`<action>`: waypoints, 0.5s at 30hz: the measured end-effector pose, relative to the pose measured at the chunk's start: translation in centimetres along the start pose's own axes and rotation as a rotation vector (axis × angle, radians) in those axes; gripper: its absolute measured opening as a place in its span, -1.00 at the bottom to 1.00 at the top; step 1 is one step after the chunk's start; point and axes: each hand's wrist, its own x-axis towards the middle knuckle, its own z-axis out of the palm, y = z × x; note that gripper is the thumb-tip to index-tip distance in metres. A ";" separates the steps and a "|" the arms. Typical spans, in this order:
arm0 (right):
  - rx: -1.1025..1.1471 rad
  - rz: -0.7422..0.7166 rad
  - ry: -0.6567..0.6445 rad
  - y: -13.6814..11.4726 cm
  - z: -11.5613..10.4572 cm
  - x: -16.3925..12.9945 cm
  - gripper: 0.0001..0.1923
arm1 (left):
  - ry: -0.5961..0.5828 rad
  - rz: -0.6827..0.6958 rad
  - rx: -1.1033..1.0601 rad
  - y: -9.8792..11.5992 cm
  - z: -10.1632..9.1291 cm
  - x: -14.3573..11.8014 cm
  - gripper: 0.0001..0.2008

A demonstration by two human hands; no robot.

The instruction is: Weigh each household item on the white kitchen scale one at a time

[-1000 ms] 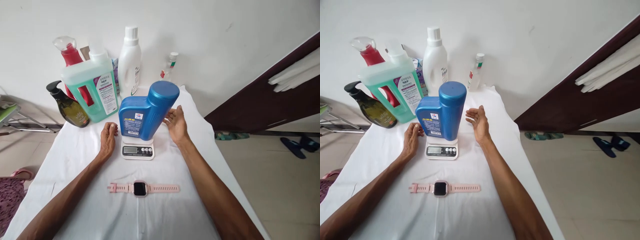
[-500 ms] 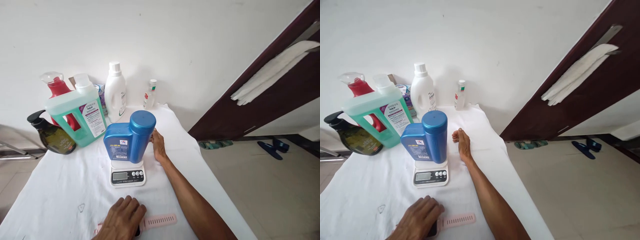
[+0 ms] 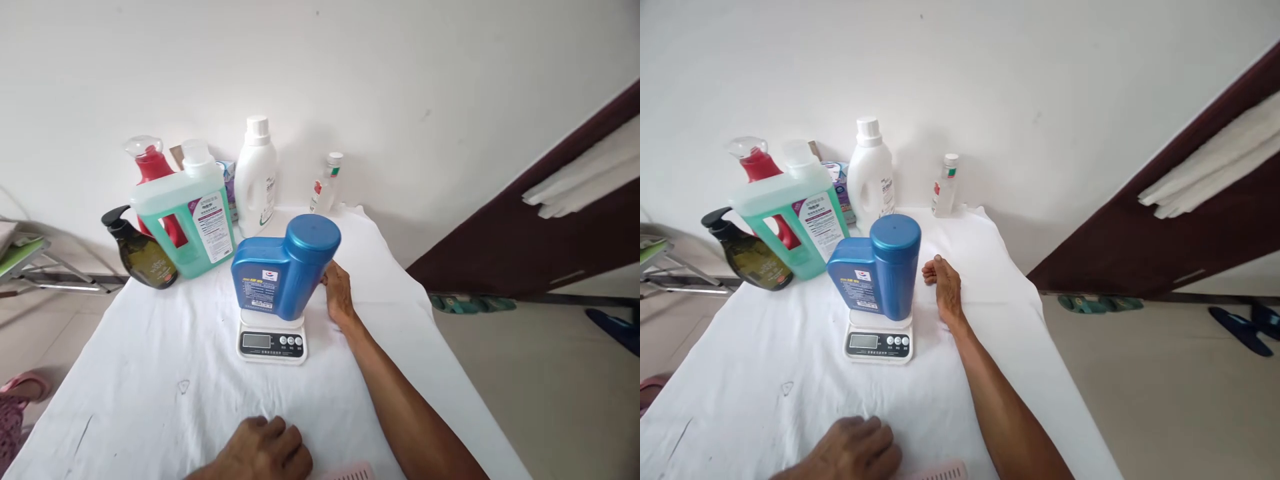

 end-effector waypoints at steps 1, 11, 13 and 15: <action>0.010 -0.003 -0.013 0.2 -0.1 0.0 -0.36 | 0.000 -0.037 -0.063 -0.9 -0.7 0.4 -0.58; 0.125 -0.197 -0.210 -6.0 -0.2 -2.3 -0.33 | 0.315 -0.483 -0.274 -10.3 -2.9 -1.6 -0.52; 0.064 -0.291 -0.289 -8.3 0.8 -3.5 -0.35 | 0.268 -0.478 -0.281 -10.5 -2.1 -2.1 -0.51; -0.071 -0.372 -0.249 -9.7 2.3 -4.6 -0.44 | 0.203 -0.431 -0.258 -10.3 -1.4 -2.4 -0.51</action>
